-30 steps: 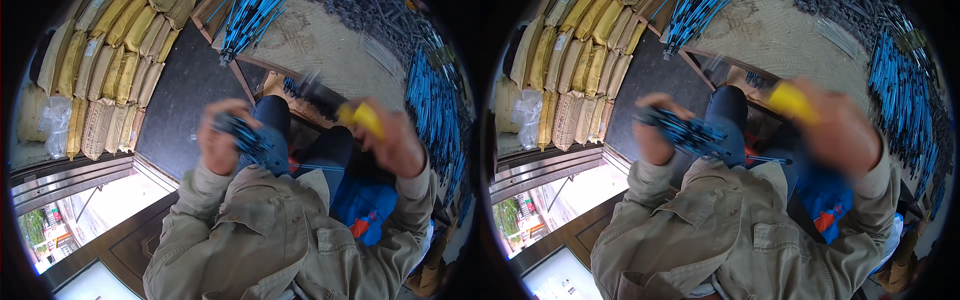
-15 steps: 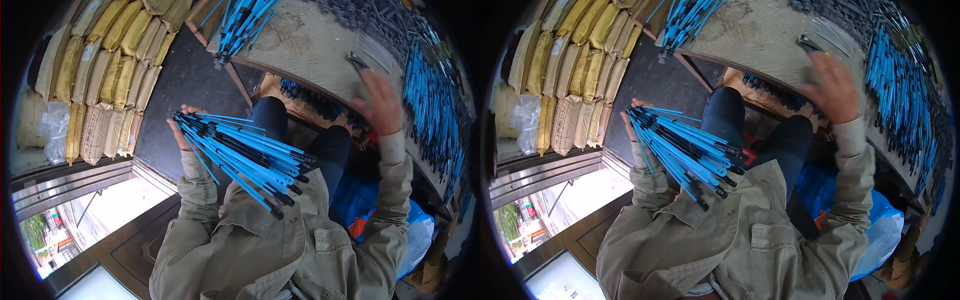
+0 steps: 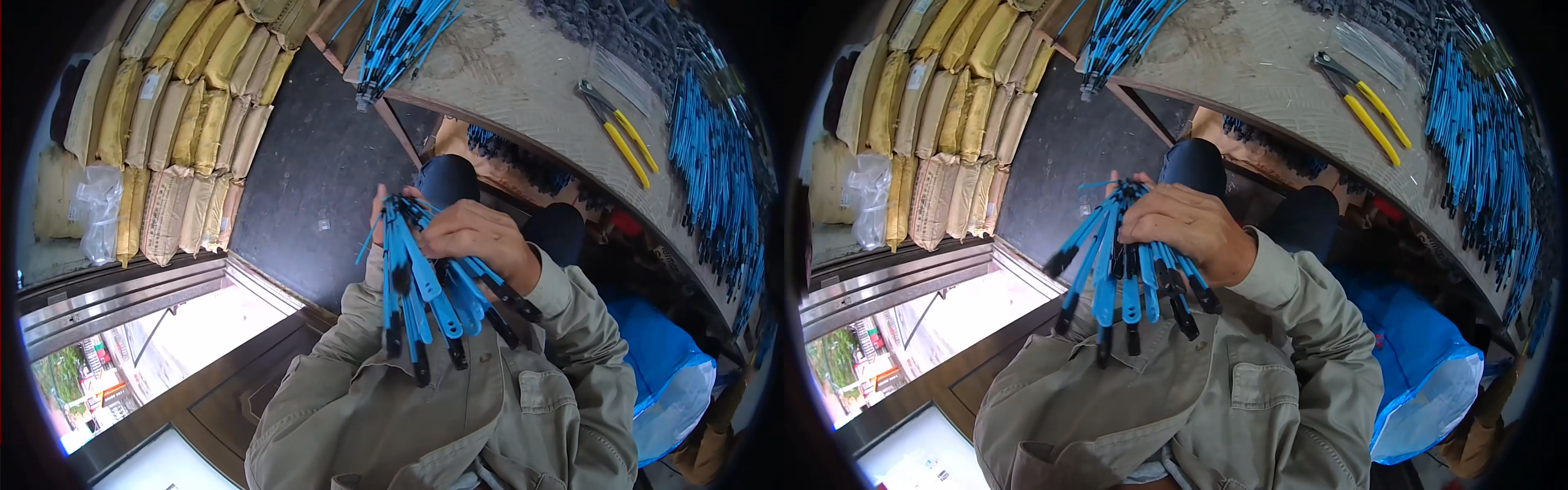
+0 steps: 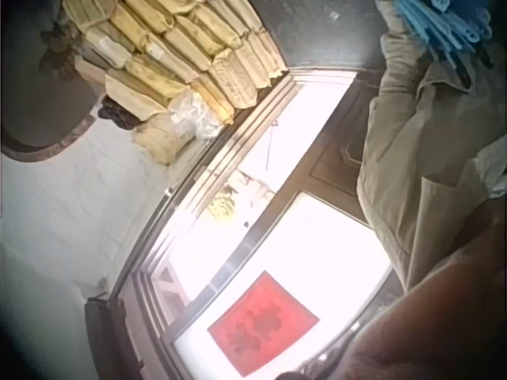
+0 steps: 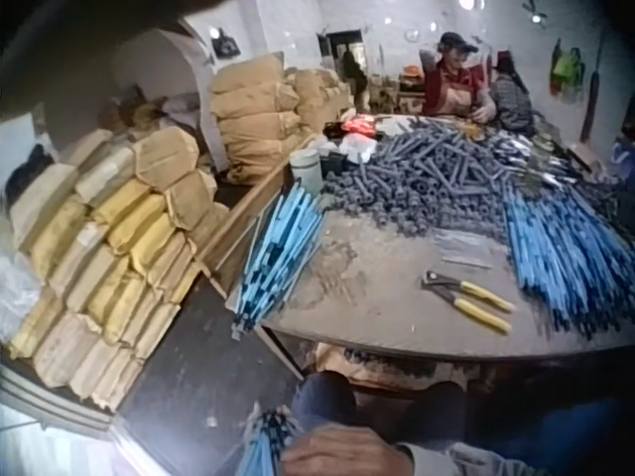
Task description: The person assembles blue multi-pronged components by inserting them into black hubs and securing them with pliers.
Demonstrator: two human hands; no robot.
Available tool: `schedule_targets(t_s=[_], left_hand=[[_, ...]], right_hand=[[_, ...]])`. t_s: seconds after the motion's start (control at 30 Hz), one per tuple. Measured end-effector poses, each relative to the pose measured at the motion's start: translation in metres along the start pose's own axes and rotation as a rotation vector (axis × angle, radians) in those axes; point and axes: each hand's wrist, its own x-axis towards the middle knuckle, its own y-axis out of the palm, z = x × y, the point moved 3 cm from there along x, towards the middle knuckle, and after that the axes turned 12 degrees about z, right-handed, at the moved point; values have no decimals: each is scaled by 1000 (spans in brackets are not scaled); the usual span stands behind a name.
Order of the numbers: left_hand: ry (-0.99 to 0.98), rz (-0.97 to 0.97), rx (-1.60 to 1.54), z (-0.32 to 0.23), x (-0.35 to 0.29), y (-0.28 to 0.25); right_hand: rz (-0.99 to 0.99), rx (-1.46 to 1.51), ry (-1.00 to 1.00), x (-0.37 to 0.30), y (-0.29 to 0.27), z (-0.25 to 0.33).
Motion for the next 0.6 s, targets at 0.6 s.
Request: schedule_targets(t_s=[0.6], left_hand=[[89, 367, 1402, 41, -52, 104]], right_hand=[[-26, 443, 240, -24, 8, -11]])
